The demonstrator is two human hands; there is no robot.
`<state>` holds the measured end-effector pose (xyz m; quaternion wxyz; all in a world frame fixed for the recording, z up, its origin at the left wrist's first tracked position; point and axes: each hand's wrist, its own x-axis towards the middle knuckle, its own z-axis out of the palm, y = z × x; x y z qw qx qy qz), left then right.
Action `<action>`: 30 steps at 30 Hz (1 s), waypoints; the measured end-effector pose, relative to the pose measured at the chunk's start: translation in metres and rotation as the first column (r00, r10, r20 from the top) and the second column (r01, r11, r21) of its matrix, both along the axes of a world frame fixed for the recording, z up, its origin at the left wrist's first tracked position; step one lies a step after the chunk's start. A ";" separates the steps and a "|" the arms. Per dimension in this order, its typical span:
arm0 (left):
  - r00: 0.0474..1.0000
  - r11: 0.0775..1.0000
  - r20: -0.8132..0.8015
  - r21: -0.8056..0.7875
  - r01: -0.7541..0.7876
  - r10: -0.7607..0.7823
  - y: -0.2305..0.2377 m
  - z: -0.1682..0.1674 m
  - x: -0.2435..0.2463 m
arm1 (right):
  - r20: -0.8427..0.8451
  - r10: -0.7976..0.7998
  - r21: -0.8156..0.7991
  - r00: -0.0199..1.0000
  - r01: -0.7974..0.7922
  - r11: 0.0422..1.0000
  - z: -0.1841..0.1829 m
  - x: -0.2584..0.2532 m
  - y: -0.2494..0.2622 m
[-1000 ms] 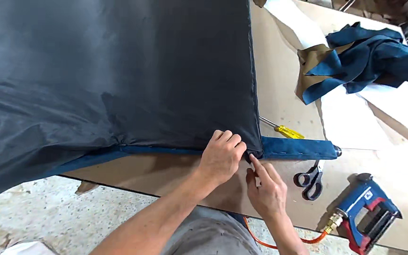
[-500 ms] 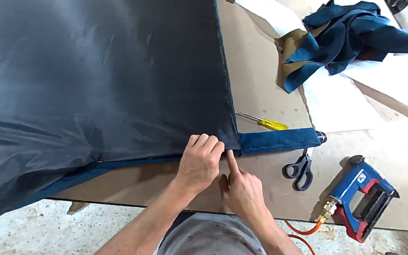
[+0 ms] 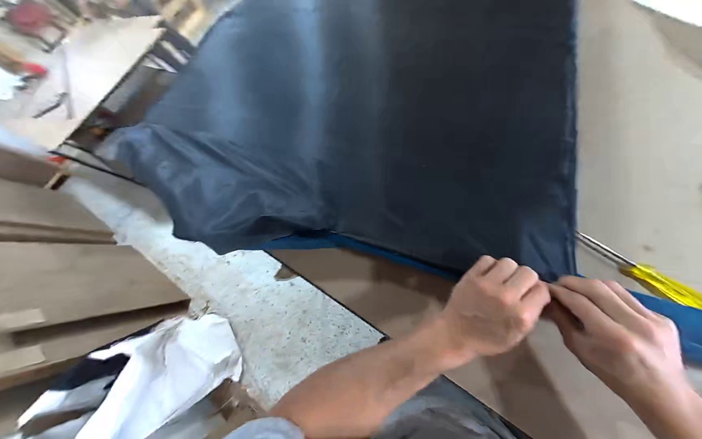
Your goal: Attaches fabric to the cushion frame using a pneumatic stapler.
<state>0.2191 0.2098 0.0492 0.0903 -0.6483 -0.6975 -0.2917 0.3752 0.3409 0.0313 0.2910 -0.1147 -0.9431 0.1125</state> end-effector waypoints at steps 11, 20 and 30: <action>0.994 0.991 -0.096 -0.122 -0.060 0.049 -0.061 0.010 -0.078 | -0.119 0.015 0.048 0.993 -0.009 0.999 -0.007 0.001 -0.005; 0.976 0.979 -0.107 -0.088 0.181 -0.190 -0.043 -0.002 -0.090 | 0.072 -0.107 -0.009 0.992 0.108 0.994 0.014 0.009 -0.025; 0.907 0.924 -0.178 -0.087 0.372 -0.382 -0.033 -0.006 -0.107 | 0.427 -0.904 -0.125 -0.027 0.988 -0.089 -0.007 0.202 -0.064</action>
